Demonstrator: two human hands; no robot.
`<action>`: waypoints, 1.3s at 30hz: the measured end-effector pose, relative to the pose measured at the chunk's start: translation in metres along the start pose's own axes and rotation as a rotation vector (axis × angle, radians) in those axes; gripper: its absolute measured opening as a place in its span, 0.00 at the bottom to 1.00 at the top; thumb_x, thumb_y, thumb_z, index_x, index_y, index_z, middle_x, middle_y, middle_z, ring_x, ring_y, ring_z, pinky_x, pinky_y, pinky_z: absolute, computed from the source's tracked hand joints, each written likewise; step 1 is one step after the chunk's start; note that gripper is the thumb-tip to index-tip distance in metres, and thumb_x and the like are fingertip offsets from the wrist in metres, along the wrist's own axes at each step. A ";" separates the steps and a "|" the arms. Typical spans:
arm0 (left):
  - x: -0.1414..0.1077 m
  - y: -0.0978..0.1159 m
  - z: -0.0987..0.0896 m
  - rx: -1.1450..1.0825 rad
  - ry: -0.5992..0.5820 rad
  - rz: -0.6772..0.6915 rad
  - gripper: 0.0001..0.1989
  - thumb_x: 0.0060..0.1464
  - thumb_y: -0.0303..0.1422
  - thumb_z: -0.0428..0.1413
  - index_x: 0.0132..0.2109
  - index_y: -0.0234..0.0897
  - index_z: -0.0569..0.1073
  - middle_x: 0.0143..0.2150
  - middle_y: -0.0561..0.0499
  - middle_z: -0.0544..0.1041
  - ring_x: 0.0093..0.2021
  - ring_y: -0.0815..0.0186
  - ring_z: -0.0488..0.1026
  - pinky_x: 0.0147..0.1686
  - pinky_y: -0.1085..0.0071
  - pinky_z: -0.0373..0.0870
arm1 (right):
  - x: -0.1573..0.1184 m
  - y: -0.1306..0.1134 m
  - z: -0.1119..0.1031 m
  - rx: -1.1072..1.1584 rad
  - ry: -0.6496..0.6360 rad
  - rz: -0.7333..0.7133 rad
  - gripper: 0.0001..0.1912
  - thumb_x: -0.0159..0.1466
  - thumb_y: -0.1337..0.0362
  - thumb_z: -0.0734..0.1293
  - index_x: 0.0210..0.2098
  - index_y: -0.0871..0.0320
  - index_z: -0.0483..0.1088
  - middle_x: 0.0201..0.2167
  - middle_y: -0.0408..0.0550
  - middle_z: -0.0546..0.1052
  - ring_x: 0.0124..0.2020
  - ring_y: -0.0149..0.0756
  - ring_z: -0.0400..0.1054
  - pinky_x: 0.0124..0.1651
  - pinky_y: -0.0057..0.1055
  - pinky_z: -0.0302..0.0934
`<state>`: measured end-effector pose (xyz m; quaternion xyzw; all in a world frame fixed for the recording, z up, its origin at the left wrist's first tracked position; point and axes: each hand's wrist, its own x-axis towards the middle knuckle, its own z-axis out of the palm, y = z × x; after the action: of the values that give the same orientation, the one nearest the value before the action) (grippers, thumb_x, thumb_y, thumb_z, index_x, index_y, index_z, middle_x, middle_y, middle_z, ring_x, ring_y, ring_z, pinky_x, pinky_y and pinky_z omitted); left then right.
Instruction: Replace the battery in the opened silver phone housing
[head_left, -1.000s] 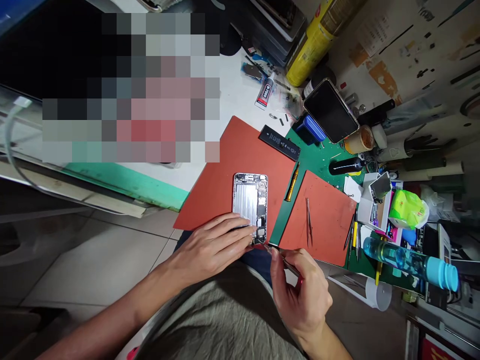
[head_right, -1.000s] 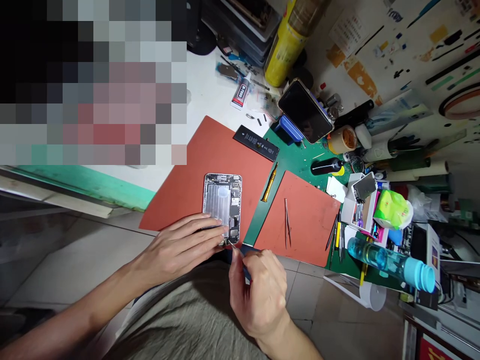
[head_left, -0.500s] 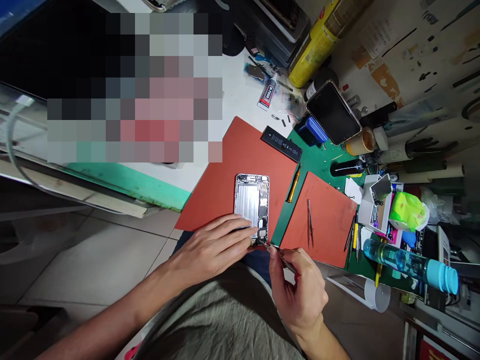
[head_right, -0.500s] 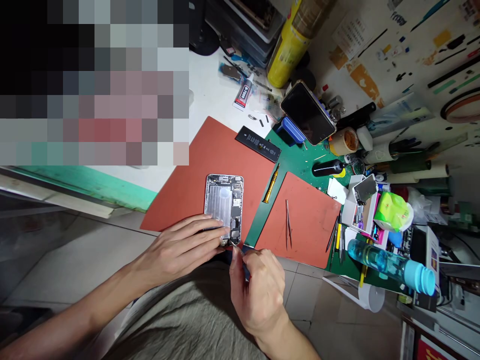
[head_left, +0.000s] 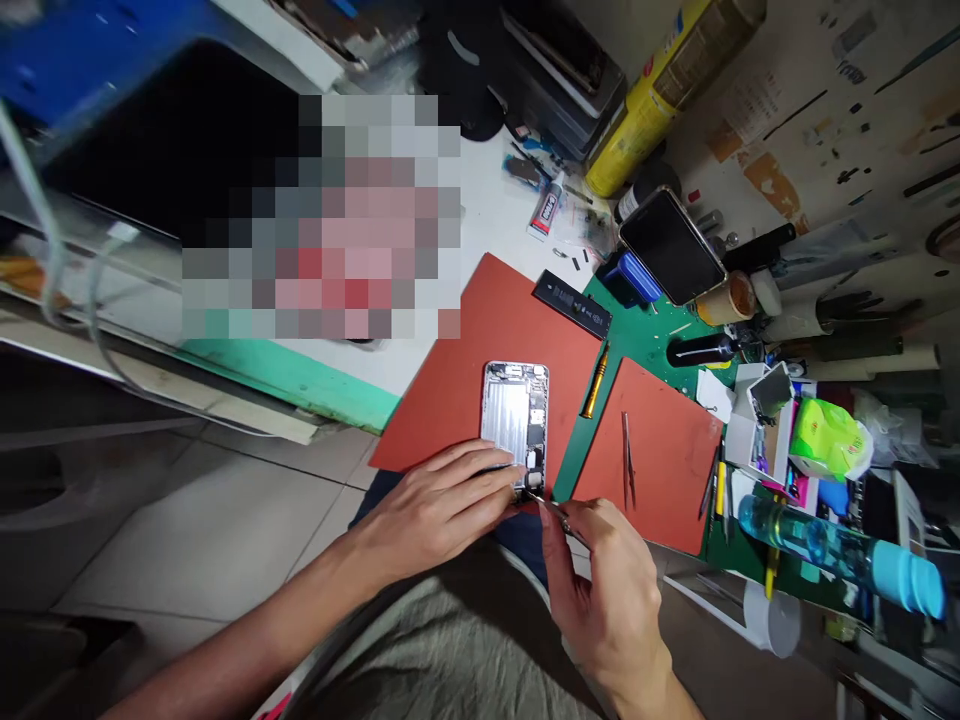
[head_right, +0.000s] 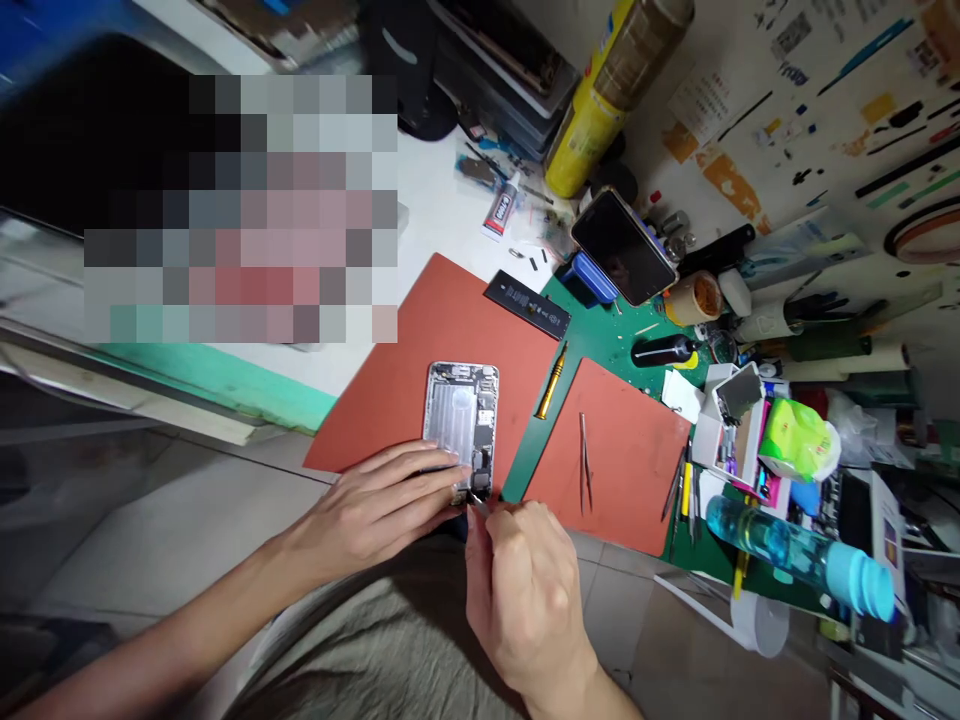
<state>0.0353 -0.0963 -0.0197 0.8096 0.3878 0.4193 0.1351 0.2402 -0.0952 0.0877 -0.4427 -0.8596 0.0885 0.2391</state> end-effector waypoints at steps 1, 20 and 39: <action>0.000 0.000 0.000 -0.003 0.000 -0.003 0.13 0.65 0.23 0.64 0.55 0.33 0.80 0.54 0.47 0.86 0.57 0.58 0.81 0.64 0.53 0.79 | 0.001 0.000 0.000 -0.011 0.002 -0.013 0.05 0.73 0.77 0.69 0.46 0.63 0.71 0.31 0.49 0.78 0.34 0.39 0.75 0.37 0.35 0.70; -0.004 0.001 -0.002 0.024 -0.021 0.007 0.07 0.67 0.26 0.63 0.50 0.34 0.81 0.54 0.47 0.86 0.55 0.59 0.80 0.64 0.55 0.79 | -0.002 0.002 0.005 -0.074 0.044 -0.017 0.05 0.76 0.72 0.68 0.42 0.58 0.71 0.26 0.41 0.71 0.25 0.31 0.67 0.32 0.31 0.65; 0.017 0.018 -0.001 0.286 -0.223 -0.031 0.17 0.74 0.35 0.57 0.65 0.37 0.77 0.50 0.44 0.81 0.54 0.52 0.75 0.61 0.51 0.69 | 0.004 0.025 0.004 -0.017 0.284 0.223 0.05 0.75 0.70 0.71 0.45 0.58 0.71 0.31 0.43 0.79 0.27 0.31 0.76 0.31 0.27 0.73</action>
<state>0.0501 -0.0954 0.0003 0.8559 0.4387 0.2655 0.0669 0.2541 -0.0774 0.0762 -0.5452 -0.7636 0.0439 0.3430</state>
